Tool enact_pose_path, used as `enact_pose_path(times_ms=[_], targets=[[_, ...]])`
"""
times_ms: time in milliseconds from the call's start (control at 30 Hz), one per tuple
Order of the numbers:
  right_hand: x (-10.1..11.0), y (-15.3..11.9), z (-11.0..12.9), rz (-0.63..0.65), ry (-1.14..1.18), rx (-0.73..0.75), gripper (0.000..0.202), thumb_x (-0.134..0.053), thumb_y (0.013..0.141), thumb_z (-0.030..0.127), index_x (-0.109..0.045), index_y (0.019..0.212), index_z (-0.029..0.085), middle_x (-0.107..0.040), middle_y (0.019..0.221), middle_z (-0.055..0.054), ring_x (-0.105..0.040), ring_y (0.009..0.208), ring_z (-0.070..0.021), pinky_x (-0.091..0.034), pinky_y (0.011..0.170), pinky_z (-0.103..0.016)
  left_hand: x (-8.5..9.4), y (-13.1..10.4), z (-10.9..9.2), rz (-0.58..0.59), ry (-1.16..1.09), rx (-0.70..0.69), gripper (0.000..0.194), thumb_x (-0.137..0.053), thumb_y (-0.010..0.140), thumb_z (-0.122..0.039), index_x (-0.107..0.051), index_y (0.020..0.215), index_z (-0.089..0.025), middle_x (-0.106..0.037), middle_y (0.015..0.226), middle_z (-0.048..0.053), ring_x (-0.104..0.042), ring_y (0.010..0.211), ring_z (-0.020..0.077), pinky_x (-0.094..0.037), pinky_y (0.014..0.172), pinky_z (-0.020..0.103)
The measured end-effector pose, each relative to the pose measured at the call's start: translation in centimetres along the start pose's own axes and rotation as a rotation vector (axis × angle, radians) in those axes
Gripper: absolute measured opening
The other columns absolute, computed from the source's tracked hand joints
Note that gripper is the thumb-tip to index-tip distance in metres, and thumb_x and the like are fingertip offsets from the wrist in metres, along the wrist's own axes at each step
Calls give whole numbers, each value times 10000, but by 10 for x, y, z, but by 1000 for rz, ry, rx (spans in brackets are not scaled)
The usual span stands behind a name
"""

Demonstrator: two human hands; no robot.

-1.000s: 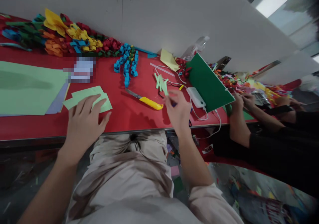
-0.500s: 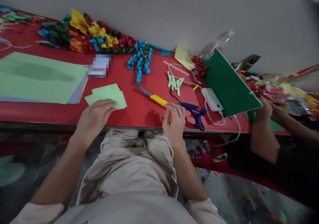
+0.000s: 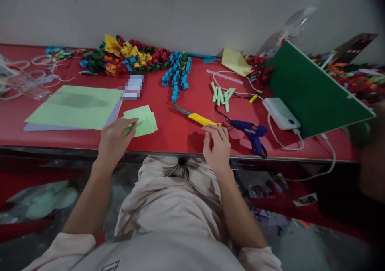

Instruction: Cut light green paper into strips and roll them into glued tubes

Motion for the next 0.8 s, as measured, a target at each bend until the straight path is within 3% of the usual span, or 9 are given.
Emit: enact_pose_path(times_ms=[67, 133, 233, 300, 367, 467, 600, 700, 800], targets=[[4, 3, 12, 0, 85, 25, 249, -489, 979, 163, -669, 1135, 235, -707, 1106, -88, -606, 1083, -238, -475, 1009, -465, 24, 0, -17, -159, -97, 47, 137, -679, 884, -251, -784, 971, -235, -773, 909, 17, -722, 836, 180, -550, 790, 289], [2, 7, 26, 58, 226, 17, 277, -529, 977, 202, -637, 1229, 237, -694, 1203, -94, -606, 1144, -237, -461, 1038, -457, 29, -1, -36, -204, -309, 110, 80, -742, 843, -263, -773, 908, -228, -748, 818, -8, -693, 745, 142, -539, 703, 256], [-20, 12, 32, 237, 515, -143, 404, -634, 944, 357, -594, 1321, 217, -670, 1296, -106, -632, 1136, -240, -518, 959, -399, -2, 0, -59, -117, -597, 254, 115, -760, 824, -282, -716, 893, -202, -739, 808, 5, -677, 690, 117, -522, 602, 206], [-38, 11, 20, 302, 655, -337, 391, -659, 918, 460, -671, 1193, 182, -731, 1120, -89, -676, 965, -225, -556, 794, -336, -32, -1, -61, -61, -689, 393, 180, -750, 832, -312, -665, 936, -192, -699, 726, -17, -605, 564, 85, -456, 502, 175], [-51, 7, 1, 308, 706, -501, 378, -663, 898, 514, -726, 1003, 156, -733, 887, -56, -660, 782, -198, -533, 650, -294, -70, -4, -60, 98, -793, 508, 282, -750, 839, -380, -625, 1004, -189, -666, 659, -31, -563, 500, 87, -428, 461, 177], [-58, 5, -17, 319, 753, -556, 351, -679, 879, 495, -748, 928, 154, -703, 795, -30, -613, 681, -163, -494, 580, -267, -108, -7, -60, 314, -927, 537, 380, -739, 844, -464, -632, 1066, -175, -699, 725, 8, -640, 602, 136, -508, 543, 218], [-54, 5, -21, 390, 759, -496, 296, -623, 924, 401, -769, 1112, 224, -720, 811, -3, -622, 698, -143, -497, 604, -245, -117, -8, -49, 345, -909, 487, 280, -721, 856, -403, -726, 1034, -186, -712, 805, 29, -652, 693, 153, -517, 614, 241], [-50, 6, -17, 430, 767, -463, 279, -602, 921, 336, -784, 1116, 258, -767, 931, -20, -687, 853, -180, -554, 732, -286, -119, -10, -50, 378, -952, 488, 279, -734, 853, -409, -760, 1029, -195, -716, 818, 43, -647, 708, 163, -512, 634, 259], [-50, 5, -10, 471, 816, -452, 280, -605, 923, 339, -783, 1127, 266, -773, 1082, -35, -703, 991, -214, -563, 864, -344, -116, -8, -52, 329, -972, 520, 311, -734, 857, -468, -771, 975, -183, -717, 823, 54, -628, 688, 151, -492, 608, 247]])
Point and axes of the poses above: each hand's wrist, its own y-axis towards the middle knuckle, its own x-axis out of the back of the hand, z = x × y, the point moved 10 cm from there along y, towards the middle knuckle
